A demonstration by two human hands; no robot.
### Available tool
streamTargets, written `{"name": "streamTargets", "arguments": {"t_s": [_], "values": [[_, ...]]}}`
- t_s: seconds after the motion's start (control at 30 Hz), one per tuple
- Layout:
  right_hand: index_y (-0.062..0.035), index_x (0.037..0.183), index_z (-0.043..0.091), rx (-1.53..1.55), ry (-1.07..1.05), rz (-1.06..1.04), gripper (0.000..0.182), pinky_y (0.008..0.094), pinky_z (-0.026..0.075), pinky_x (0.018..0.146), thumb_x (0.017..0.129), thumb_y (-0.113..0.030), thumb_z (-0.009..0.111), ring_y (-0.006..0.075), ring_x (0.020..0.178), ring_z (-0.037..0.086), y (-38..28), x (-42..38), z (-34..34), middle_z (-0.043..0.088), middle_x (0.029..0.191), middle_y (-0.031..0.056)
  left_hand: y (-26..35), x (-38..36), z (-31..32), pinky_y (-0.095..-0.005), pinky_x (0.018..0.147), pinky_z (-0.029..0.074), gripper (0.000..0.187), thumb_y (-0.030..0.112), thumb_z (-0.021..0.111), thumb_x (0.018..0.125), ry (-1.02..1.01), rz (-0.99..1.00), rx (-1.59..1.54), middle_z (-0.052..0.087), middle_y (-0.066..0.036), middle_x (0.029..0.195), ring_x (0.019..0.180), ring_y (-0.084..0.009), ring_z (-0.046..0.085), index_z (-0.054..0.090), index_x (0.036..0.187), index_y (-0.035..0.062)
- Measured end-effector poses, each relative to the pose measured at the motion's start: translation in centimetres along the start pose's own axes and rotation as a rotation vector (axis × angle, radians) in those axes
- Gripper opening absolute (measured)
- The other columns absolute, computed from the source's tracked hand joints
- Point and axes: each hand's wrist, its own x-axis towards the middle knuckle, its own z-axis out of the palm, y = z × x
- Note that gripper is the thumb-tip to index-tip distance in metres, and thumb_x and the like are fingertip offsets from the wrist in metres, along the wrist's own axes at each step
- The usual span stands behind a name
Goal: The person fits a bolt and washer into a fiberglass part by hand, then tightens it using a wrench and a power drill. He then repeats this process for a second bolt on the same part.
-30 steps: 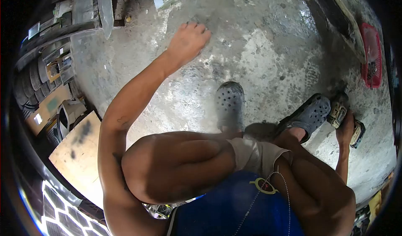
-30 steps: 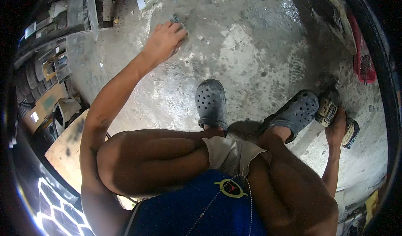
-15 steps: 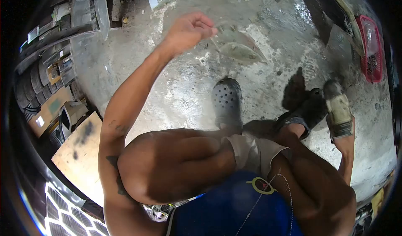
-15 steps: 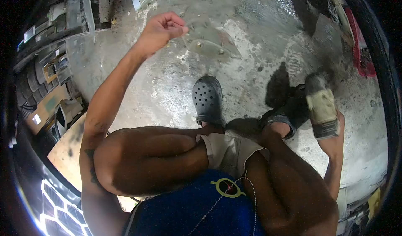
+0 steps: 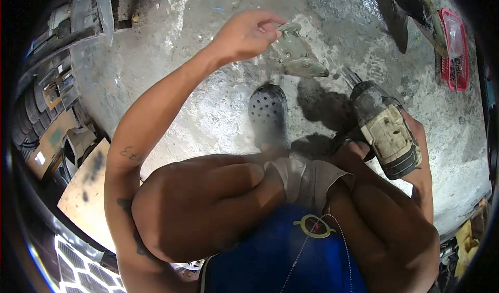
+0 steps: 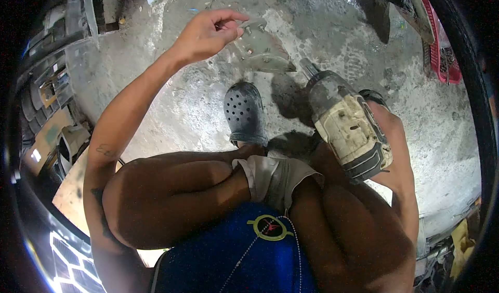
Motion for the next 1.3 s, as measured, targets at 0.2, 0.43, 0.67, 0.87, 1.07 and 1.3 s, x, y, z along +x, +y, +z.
{"name": "streamTargets", "arguments": {"t_s": [0.2, 0.43, 0.67, 0.87, 1.07, 1.3], "values": [[0.0020, 0.115, 0.059, -0.135, -0.069, 0.014, 0.061, 0.0316, 0.045, 0.088, 0.063, -0.018, 0.084, 0.0293, 0.102, 0.062, -0.9, 0.6, -0.1, 0.062, 0.113, 0.0161, 1.1, 0.7, -0.3, -0.0265, 0.068, 0.046, 0.029, 0.013, 0.062, 0.089, 0.151, 0.187, 0.188, 0.061, -0.001, 0.083, 0.073, -0.0109, 0.054, 0.065, 0.116, 0.0035], [0.0022, 0.124, 0.056, -0.082, 0.029, 0.039, 0.064, 0.0302, 0.046, 0.095, 0.069, -0.013, 0.085, 0.0213, 0.111, 0.062, 1.6, -0.3, -1.3, 0.065, 0.118, 0.0112, 3.9, 0.9, -0.3, -0.0428, 0.080, 0.051, 0.029, 0.004, 0.055, 0.085, 0.155, 0.785, 0.550, 0.061, -0.012, 0.105, 0.102, -0.0332, 0.056, 0.059, 0.113, 0.0062], [-0.0022, 0.116, 0.059, 0.216, 0.068, 0.469, 0.040, 0.0278, 0.050, 0.064, 0.084, -0.020, 0.077, 0.0107, 0.073, 0.059, 0.4, 4.2, 0.1, 0.065, 0.091, 0.0023, -0.9, -2.0, 1.3, -0.0332, 0.088, 0.048, 0.035, -0.004, 0.063, 0.081, 0.033, 0.581, 0.465, 0.054, -0.016, 0.119, 0.110, -0.0313, 0.054, 0.061, 0.114, 0.0080], [-0.0040, 0.121, 0.057, 0.091, -0.084, 0.457, 0.045, 0.0272, 0.049, 0.061, 0.086, -0.024, 0.076, 0.0106, 0.072, 0.059, -0.7, 7.8, 1.4, 0.066, 0.096, 0.0030, -3.8, -1.9, 2.0, -0.0359, 0.091, 0.049, 0.042, -0.010, 0.062, 0.077, 0.019, 0.466, 0.406, 0.052, -0.018, 0.130, 0.116, -0.0344, 0.052, 0.059, 0.114, 0.0085], [-0.0036, 0.123, 0.056, -0.024, -0.082, 0.327, 0.044, 0.0289, 0.050, 0.068, 0.088, -0.023, 0.073, 0.0127, 0.082, 0.061, -1.9, 9.7, 3.3, 0.067, 0.106, 0.0060, -3.9, -1.7, 1.8, -0.0379, 0.098, 0.044, 0.041, 0.007, 0.052, 0.087, 0.030, 0.519, 0.446, 0.047, -0.019, 0.137, 0.122, -0.0346, 0.049, 0.051, 0.128, 0.0079], [0.0035, 0.122, 0.056, -0.129, -0.071, 0.202, 0.043, 0.0319, 0.049, 0.090, 0.085, -0.011, 0.074, 0.0173, 0.106, 0.063, -0.7, 10.5, 4.0, 0.068, 0.112, 0.0124, -2.8, -0.9, -0.2, -0.0377, 0.098, 0.042, 0.034, 0.023, 0.045, 0.098, -0.114, 0.789, 0.492, 0.040, -0.018, 0.135, 0.120, -0.0263, 0.042, 0.048, 0.127, 0.0055]]}}
